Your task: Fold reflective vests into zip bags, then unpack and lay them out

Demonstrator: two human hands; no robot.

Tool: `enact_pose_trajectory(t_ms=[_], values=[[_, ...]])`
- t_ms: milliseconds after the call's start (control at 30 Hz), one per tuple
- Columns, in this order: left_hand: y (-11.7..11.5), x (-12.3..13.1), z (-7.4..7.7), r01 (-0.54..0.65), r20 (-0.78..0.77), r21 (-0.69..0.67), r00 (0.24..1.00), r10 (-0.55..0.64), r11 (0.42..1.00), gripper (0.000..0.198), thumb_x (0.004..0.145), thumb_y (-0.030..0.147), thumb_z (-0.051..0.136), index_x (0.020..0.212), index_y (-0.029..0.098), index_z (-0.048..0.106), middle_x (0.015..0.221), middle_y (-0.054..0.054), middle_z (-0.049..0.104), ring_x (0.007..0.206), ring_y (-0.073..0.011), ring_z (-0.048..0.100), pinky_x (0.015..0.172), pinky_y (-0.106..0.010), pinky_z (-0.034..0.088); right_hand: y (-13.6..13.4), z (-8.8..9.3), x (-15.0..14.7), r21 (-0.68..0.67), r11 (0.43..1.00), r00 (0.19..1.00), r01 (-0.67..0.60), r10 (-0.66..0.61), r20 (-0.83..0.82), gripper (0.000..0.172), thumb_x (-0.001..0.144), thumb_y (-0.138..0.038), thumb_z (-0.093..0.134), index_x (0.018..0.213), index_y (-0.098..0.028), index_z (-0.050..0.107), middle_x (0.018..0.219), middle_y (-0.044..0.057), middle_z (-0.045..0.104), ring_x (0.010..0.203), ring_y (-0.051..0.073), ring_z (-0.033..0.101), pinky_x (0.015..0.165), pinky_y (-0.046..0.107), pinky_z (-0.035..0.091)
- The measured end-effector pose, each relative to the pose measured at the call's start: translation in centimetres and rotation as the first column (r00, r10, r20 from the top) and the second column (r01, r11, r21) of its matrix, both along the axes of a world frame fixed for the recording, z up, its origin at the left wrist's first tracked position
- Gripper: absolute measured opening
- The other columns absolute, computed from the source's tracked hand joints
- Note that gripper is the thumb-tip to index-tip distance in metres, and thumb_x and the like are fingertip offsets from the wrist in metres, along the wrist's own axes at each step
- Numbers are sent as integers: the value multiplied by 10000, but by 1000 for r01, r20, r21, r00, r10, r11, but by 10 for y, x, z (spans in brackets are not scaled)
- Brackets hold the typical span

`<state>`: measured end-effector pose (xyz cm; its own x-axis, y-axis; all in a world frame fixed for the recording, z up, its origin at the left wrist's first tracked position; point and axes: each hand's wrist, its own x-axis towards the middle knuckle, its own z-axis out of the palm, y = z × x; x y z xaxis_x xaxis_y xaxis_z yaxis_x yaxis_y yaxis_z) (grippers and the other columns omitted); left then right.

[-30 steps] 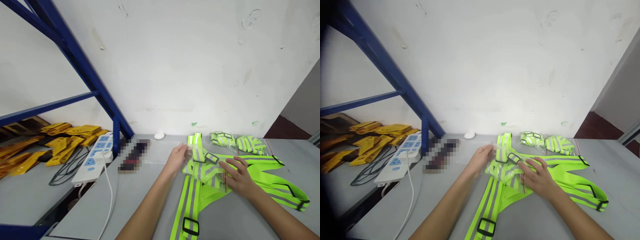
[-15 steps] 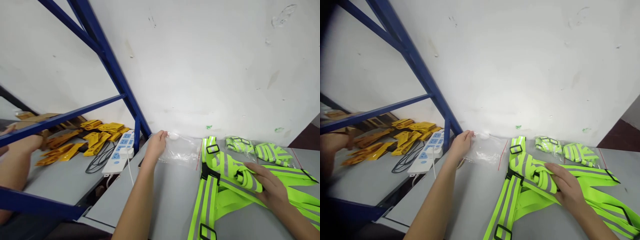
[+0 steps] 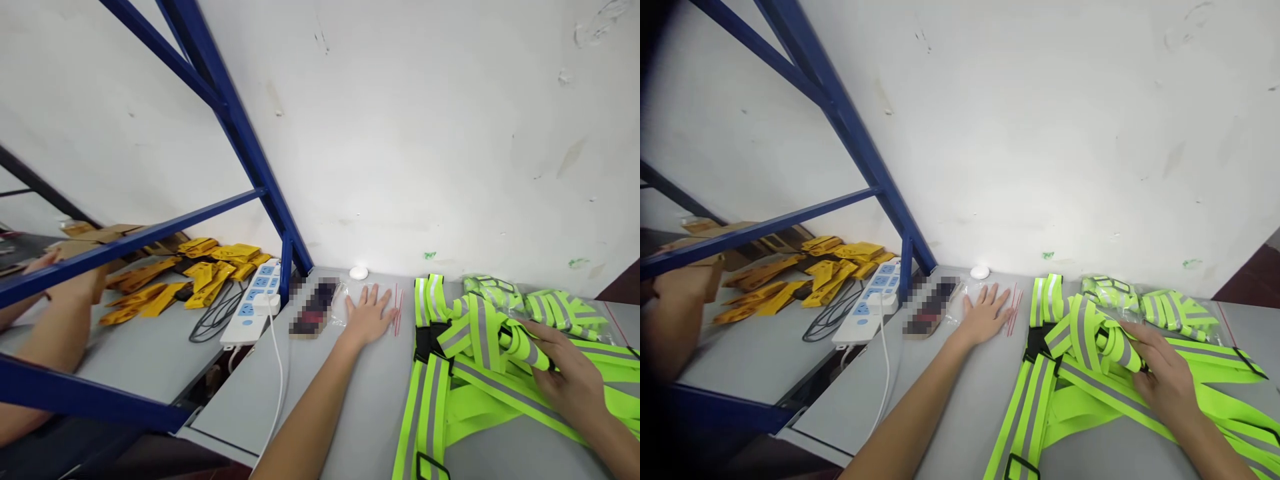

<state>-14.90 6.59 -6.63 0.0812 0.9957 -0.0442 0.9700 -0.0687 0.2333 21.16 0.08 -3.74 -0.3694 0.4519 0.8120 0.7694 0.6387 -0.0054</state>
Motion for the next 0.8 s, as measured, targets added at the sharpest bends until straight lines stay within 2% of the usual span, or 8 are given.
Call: enact_pose_trajectory(t_ms=[100,300,367,433,500,633,800], values=[[-3,2,9,-22,-80,-69,997,16,997,724,876,715,210,1498,345,238,1607,-49,122,1464,-380,56,1057,-739,24,1,1,-2,-13,999,999,-31,32,28,327,700,18,441,909,-194,577,1027,78,710,934,218,700,597,262,545],[-13,8,30,-15,-35,-4,999,15,1000,840,817,724,396,1495,253,241,1578,-132,223,1449,-413,103,1076,-720,31,5,-3,0,-7,999,999,-34,34,16,300,711,0,435,887,-204,566,1000,84,713,909,218,703,584,265,543],[-16,11,34,-6,0,22,1000,6,1000,732,827,646,463,1411,215,363,1515,-161,344,1425,-403,205,1079,-708,100,5,-4,1,-9,1000,1000,-24,24,10,292,714,-9,445,890,-206,568,1006,83,712,921,220,701,564,258,537],[-18,13,37,8,35,23,999,-9,1000,531,850,542,487,1245,188,483,1363,-163,508,1338,-363,380,1065,-659,240,6,-4,2,-5,1000,1000,-14,14,9,276,718,-21,451,891,-205,564,1002,87,712,913,223,703,534,257,526],[-18,14,38,34,56,18,998,-35,999,358,867,462,481,1091,189,537,1249,-143,577,1251,-323,476,1028,-602,344,7,-3,2,-1,1000,1000,-8,8,11,253,725,-32,456,882,-205,553,990,94,714,900,228,706,516,261,522],[-16,16,35,64,79,9,995,-65,998,210,902,312,417,928,186,583,1384,-148,486,1327,-334,398,1018,-642,339,7,-1,1,4,1000,1000,-3,3,10,232,731,-38,454,867,-207,536,968,108,714,894,240,708,519,272,534],[-14,13,37,76,123,45,989,-81,996,321,956,240,278,1046,198,583,1414,-135,475,1329,-282,420,1020,-640,355,7,-3,0,-7,1000,1000,-14,15,13,269,716,-12,431,876,-208,523,975,116,707,907,237,705,555,278,549]])
